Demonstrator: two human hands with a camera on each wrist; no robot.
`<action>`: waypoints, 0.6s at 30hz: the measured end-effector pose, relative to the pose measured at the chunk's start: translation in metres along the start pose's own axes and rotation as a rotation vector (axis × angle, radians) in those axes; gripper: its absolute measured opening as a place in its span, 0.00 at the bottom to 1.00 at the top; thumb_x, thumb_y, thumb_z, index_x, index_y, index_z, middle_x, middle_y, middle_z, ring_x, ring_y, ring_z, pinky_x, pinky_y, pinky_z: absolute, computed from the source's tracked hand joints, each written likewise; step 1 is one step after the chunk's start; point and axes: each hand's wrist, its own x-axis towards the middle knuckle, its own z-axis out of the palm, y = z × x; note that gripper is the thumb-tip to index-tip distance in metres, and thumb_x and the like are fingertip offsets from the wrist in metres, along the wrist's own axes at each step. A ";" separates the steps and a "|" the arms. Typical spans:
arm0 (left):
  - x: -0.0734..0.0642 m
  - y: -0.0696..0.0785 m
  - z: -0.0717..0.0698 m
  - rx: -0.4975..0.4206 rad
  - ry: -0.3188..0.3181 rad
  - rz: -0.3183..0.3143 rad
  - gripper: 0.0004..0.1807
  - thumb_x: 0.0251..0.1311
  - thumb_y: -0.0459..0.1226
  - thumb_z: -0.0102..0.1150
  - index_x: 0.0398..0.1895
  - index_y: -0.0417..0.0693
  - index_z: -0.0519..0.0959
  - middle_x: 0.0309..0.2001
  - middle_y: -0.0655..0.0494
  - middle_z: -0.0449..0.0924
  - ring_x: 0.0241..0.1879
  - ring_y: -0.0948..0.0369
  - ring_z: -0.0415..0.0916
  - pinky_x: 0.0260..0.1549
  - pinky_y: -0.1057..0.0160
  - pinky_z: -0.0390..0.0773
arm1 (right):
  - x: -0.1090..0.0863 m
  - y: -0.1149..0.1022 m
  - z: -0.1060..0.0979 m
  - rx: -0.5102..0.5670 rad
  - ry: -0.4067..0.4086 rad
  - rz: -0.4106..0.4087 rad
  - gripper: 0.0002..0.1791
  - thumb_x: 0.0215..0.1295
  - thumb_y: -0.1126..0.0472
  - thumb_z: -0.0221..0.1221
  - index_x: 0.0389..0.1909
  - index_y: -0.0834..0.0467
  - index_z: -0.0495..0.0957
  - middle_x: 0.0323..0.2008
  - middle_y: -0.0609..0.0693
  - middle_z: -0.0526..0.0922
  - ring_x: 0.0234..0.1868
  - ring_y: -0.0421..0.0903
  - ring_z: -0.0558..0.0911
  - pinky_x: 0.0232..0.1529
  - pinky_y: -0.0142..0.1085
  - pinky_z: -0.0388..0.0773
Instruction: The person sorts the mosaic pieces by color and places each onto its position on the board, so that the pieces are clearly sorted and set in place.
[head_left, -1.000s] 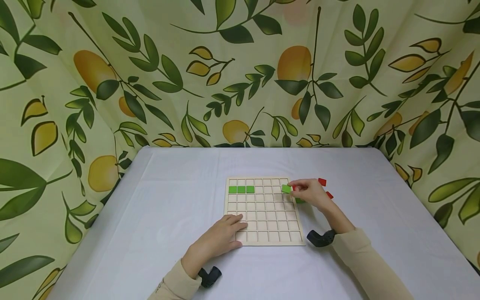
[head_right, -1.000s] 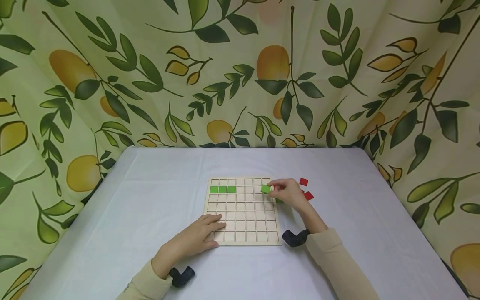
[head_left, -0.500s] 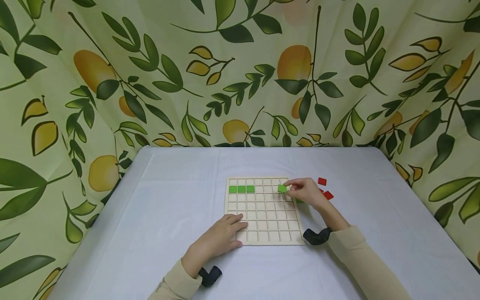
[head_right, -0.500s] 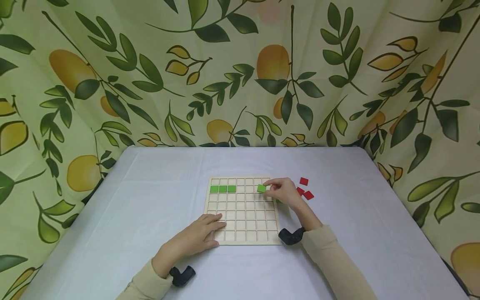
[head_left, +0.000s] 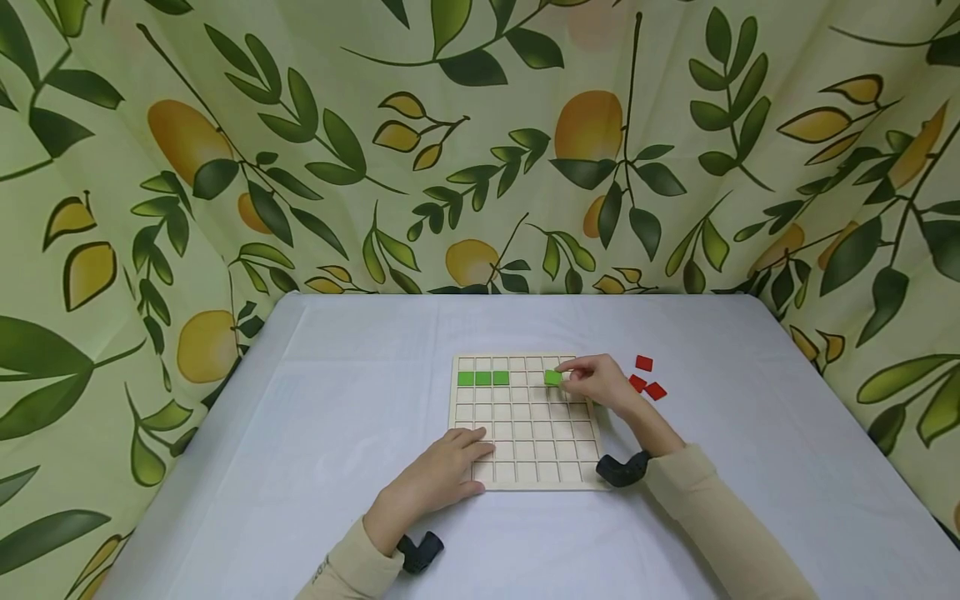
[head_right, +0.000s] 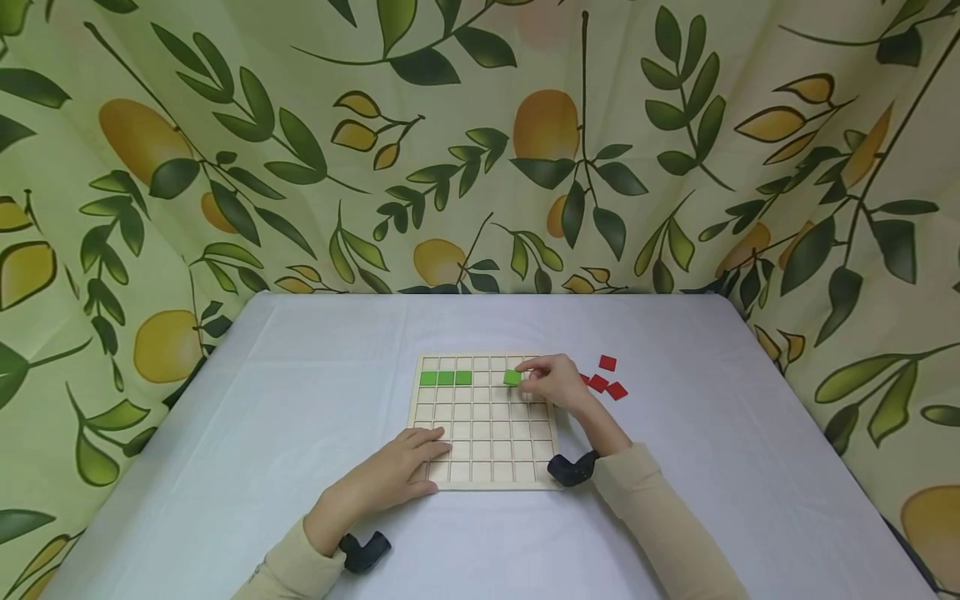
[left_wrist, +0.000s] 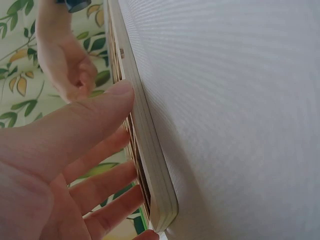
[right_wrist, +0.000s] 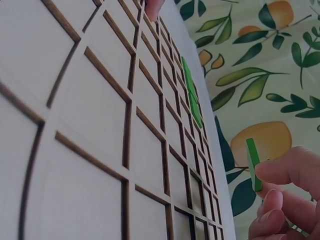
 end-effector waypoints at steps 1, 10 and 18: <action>0.000 0.000 0.000 -0.002 -0.001 -0.004 0.28 0.58 0.44 0.65 0.61 0.44 0.74 0.68 0.46 0.69 0.67 0.50 0.67 0.65 0.51 0.71 | 0.000 0.000 0.001 0.002 -0.001 0.001 0.17 0.56 0.66 0.61 0.47 0.67 0.81 0.22 0.44 0.72 0.25 0.40 0.67 0.19 0.27 0.62; 0.000 0.001 0.000 0.007 -0.008 -0.018 0.29 0.58 0.44 0.65 0.61 0.42 0.74 0.68 0.47 0.69 0.66 0.51 0.68 0.66 0.52 0.71 | 0.006 0.000 0.007 0.024 -0.015 -0.026 0.18 0.55 0.68 0.62 0.47 0.70 0.81 0.22 0.44 0.72 0.24 0.38 0.67 0.21 0.27 0.63; 0.000 0.002 -0.001 0.011 -0.016 -0.022 0.30 0.58 0.44 0.64 0.62 0.43 0.73 0.68 0.47 0.69 0.67 0.51 0.67 0.66 0.52 0.71 | 0.010 -0.001 0.011 0.018 -0.023 -0.041 0.17 0.55 0.68 0.61 0.46 0.69 0.81 0.22 0.44 0.71 0.24 0.39 0.67 0.21 0.27 0.64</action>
